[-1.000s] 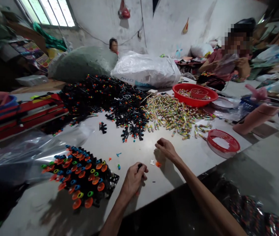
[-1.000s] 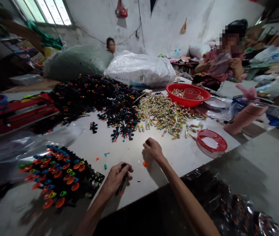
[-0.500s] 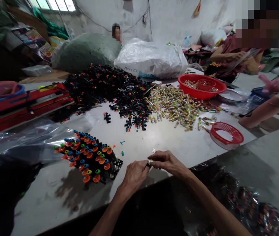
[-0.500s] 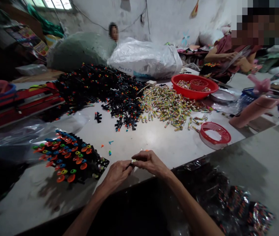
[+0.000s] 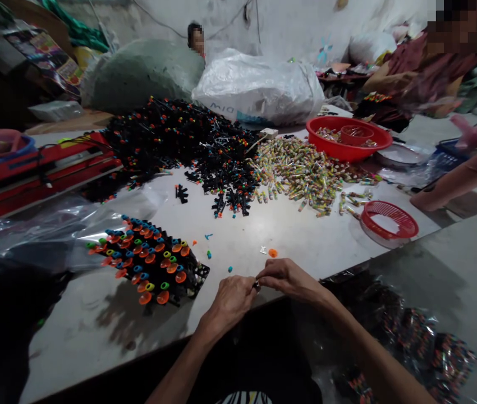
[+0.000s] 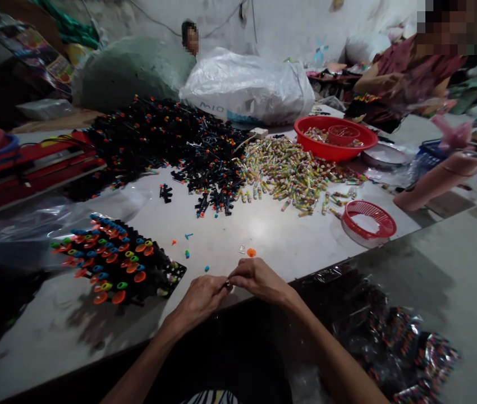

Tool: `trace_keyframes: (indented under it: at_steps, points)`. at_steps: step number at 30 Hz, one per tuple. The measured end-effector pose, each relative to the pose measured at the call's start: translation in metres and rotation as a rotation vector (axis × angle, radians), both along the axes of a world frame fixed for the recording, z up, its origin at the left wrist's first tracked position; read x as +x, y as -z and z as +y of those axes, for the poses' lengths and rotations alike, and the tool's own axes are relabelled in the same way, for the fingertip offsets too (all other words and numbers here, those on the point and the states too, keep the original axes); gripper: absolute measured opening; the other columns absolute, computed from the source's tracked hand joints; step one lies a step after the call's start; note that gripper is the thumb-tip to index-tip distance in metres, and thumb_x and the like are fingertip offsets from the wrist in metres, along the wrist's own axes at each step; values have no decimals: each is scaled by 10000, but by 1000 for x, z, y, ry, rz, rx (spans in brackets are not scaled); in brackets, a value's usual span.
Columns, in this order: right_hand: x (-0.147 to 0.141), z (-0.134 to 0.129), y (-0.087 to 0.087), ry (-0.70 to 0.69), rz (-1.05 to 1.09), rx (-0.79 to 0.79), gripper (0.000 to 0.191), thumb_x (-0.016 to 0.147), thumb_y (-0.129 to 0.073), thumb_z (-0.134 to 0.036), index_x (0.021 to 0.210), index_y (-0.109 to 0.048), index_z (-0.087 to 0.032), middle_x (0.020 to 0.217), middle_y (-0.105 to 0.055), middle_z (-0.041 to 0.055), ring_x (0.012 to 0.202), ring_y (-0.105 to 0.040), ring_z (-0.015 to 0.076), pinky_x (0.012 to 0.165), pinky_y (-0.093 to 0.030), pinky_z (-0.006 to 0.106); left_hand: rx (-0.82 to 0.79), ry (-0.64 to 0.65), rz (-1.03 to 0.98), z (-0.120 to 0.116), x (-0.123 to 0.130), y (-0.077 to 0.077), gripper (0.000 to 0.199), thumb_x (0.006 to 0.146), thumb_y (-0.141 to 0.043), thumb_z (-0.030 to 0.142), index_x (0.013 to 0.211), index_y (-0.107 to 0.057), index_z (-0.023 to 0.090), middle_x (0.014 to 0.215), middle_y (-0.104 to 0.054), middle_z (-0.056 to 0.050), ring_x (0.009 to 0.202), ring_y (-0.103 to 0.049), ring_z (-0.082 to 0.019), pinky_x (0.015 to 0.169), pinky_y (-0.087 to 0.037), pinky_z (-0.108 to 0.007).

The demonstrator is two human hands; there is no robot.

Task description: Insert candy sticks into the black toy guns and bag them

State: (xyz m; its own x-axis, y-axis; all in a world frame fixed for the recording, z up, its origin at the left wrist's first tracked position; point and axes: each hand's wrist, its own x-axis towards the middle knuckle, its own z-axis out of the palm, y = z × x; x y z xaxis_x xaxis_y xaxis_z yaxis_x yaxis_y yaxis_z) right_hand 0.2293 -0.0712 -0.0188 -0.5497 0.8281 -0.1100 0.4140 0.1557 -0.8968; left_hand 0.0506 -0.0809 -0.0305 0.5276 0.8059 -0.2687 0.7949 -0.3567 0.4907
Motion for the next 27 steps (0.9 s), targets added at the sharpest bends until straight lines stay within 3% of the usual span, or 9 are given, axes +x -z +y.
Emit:
trace_keyframes:
  at_steps: [3, 8, 16, 19, 22, 24, 27]
  points:
    - [-3, -3, -2, -108, -184, 133, 281, 890, -475, -316, 870, -715, -170, 718, -588, 31, 682, -522, 118, 619, -362, 208, -19, 32, 78, -5, -1, 3, 261, 834, -375, 174, 828, -636, 184, 812, -689, -88, 804, -630, -223, 658, -370, -282]
    - [-7, -9, -13, -246, -482, 175, 274, 886, -483, -347, 882, -706, -187, 735, -627, 38, 674, -544, 131, 601, -324, 223, 14, 72, 151, -24, -6, 2, 288, 826, -342, 78, 950, -587, 165, 933, -656, -93, 916, -590, -240, 737, -396, -329]
    - [-4, -27, -9, -300, -402, 150, 318, 904, -424, -357, 834, -683, -185, 734, -619, 38, 688, -544, 131, 631, -330, 223, 41, 184, 97, -45, -16, 4, 210, 901, -349, 199, 899, -559, 195, 864, -641, -37, 855, -597, -196, 736, -437, -314]
    - [-5, -26, -6, -358, -372, 47, 224, 803, -558, -295, 647, -625, -149, 597, -532, -6, 590, -471, 107, 560, -303, 213, 227, 203, 124, -47, -16, -5, 205, 864, -409, 117, 984, -557, 191, 911, -632, -29, 943, -570, -186, 913, -389, -368]
    - [-9, -20, -4, -396, -201, -208, 155, 735, -589, -234, 615, -560, -140, 545, -464, -47, 510, -400, 77, 487, -285, 194, 626, 201, 72, -50, -20, -29, 312, 866, -434, 148, 1169, -501, 180, 1121, -602, -68, 1117, -497, -219, 1053, -224, -470]
    - [-17, -13, -2, -296, -36, -243, 92, 734, -579, -225, 695, -558, -144, 623, -501, -40, 568, -432, 85, 506, -320, 186, 856, 152, -35, -54, -30, -50, 375, 865, -470, 223, 1239, -463, 209, 1285, -508, -88, 1230, -404, -261, 1064, -164, -530]
    - [-41, 2, 6, -53, 104, -171, 119, 732, -589, -229, 819, -551, -157, 673, -510, -32, 608, -451, 97, 531, -349, 193, 1012, -33, -178, -62, -59, -78, 368, 805, -562, 196, 1169, -519, 232, 1269, -507, -89, 1214, -429, -252, 1051, -221, -527]
